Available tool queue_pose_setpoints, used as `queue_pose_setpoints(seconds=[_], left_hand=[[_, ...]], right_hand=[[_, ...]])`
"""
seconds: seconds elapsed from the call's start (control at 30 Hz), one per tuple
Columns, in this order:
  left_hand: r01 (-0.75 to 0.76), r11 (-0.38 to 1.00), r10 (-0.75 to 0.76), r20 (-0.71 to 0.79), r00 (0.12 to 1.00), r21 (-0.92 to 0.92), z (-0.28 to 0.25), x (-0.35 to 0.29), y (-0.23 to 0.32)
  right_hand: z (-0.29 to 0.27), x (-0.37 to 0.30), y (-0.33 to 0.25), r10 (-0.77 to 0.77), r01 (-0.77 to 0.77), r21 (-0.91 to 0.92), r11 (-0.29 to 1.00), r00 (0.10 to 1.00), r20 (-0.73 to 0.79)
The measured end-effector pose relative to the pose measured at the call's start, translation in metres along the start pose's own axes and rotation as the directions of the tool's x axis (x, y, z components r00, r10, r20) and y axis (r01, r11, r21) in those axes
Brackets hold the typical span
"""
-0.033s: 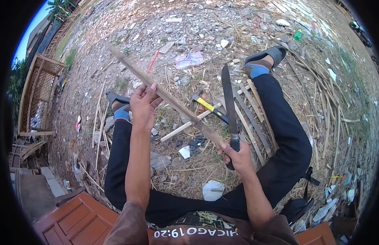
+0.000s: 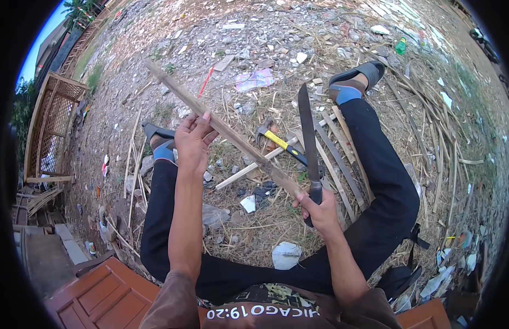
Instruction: The person shaves thin strips of wood using a large knife and then hammers nails into the strips to join them together.
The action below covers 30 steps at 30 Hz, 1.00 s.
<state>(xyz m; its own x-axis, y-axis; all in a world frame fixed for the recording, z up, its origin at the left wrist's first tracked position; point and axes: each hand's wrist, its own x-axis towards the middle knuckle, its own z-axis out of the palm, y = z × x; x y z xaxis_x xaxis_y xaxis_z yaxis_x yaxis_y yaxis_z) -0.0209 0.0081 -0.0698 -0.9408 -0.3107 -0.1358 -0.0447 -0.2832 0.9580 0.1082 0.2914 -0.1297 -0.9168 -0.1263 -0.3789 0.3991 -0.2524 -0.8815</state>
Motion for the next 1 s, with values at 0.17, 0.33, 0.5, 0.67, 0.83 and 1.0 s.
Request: queue_pose_setpoints(seconds=[0.17, 0.33, 0.5, 0.67, 0.83, 1.0], left_hand=[[0.005, 0.996, -0.007, -0.026, 1.0, -0.085, -0.004, 0.001, -0.007], [0.025, 0.983, -0.027, -0.01, 1.0, -0.184, 0.005, -0.007, 0.0], [0.101, 0.988, -0.099, 0.027, 0.995, -0.12, -0.002, -0.007, -0.008], [0.104, 0.977, -0.093, 0.071, 0.993, -0.183, -0.008, -0.004, -0.018], [0.07, 0.971, -0.057, 0.063, 0.996, -0.229, -0.01, -0.006, -0.019], [0.068, 0.98, -0.064, 0.027, 0.998, -0.19, -0.013, -0.006, -0.02]], right_hand=[[0.005, 0.0, 0.01, -0.144, 0.126, -0.156, 0.98, 0.983, -0.112], [0.001, 0.004, 0.019, -0.419, 0.326, -0.436, 0.839, 0.898, -0.136], [0.002, 0.001, 0.02, -0.461, 0.291, -0.576, 0.763, 0.871, -0.171], [0.001, 0.005, 0.027, -0.553, 0.383, -0.612, 0.692, 0.826, -0.108], [0.01, -0.001, 0.013, -0.26, 0.184, -0.392, 0.901, 0.954, -0.152], [0.004, 0.002, 0.022, -0.153, 0.123, -0.196, 0.973, 0.977, -0.146]])
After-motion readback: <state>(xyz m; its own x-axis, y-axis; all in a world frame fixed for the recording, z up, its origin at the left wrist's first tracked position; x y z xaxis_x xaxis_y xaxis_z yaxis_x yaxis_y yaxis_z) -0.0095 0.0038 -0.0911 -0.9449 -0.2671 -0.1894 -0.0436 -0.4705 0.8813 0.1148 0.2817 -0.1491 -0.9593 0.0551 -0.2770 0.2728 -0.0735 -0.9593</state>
